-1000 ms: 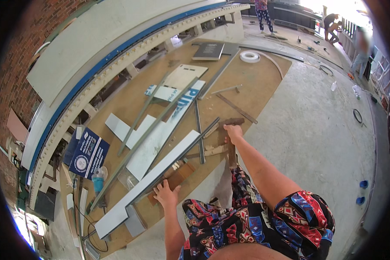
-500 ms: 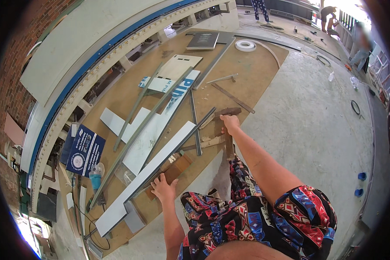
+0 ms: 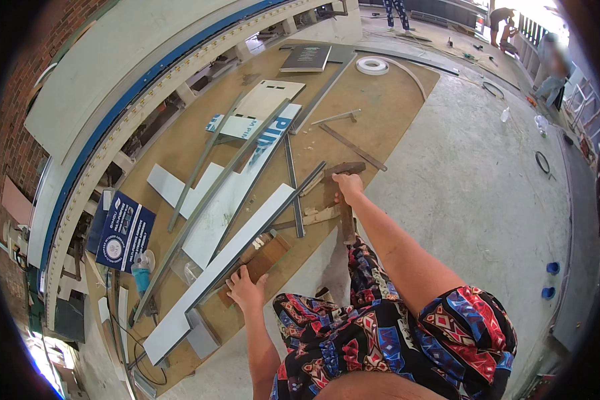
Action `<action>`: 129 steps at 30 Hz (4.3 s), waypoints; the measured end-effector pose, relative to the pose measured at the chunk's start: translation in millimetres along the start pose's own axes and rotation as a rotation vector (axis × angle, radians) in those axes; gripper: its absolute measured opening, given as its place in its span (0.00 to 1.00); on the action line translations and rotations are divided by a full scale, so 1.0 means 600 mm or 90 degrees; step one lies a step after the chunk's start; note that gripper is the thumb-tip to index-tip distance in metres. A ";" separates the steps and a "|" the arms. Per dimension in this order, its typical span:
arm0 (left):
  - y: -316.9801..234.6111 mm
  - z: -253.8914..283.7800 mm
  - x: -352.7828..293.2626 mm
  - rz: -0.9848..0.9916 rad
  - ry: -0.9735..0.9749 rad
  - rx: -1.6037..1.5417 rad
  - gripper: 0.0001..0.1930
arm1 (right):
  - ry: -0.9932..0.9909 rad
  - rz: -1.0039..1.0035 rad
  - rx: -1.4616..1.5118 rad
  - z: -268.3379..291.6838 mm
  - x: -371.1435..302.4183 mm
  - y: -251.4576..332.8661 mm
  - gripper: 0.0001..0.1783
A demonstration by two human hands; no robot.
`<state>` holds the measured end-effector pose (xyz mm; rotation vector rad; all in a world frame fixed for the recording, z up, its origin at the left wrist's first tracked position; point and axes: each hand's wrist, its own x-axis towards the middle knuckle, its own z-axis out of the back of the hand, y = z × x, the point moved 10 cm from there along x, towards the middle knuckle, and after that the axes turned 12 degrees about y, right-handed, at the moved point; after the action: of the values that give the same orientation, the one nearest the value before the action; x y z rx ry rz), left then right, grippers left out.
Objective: The person assembles wooden pieces at a workshop table by hand, using a hammer and a metal rule.
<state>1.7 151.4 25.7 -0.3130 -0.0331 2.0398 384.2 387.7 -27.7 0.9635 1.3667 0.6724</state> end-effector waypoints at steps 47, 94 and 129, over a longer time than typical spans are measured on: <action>-0.011 -0.006 -0.006 0.003 0.031 0.008 0.38 | 0.024 0.029 0.043 0.011 0.005 -0.005 0.19; -0.011 0.010 -0.005 -0.019 -0.015 0.003 0.37 | 0.012 0.045 0.022 0.006 0.016 0.000 0.17; -0.008 0.017 -0.009 -0.024 -0.011 0.005 0.36 | 0.048 0.073 0.081 -0.005 0.011 0.000 0.16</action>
<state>6.0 150.0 37.2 -0.2878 -0.0414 2.0054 381.8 394.1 -30.6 1.1347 1.4422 0.7209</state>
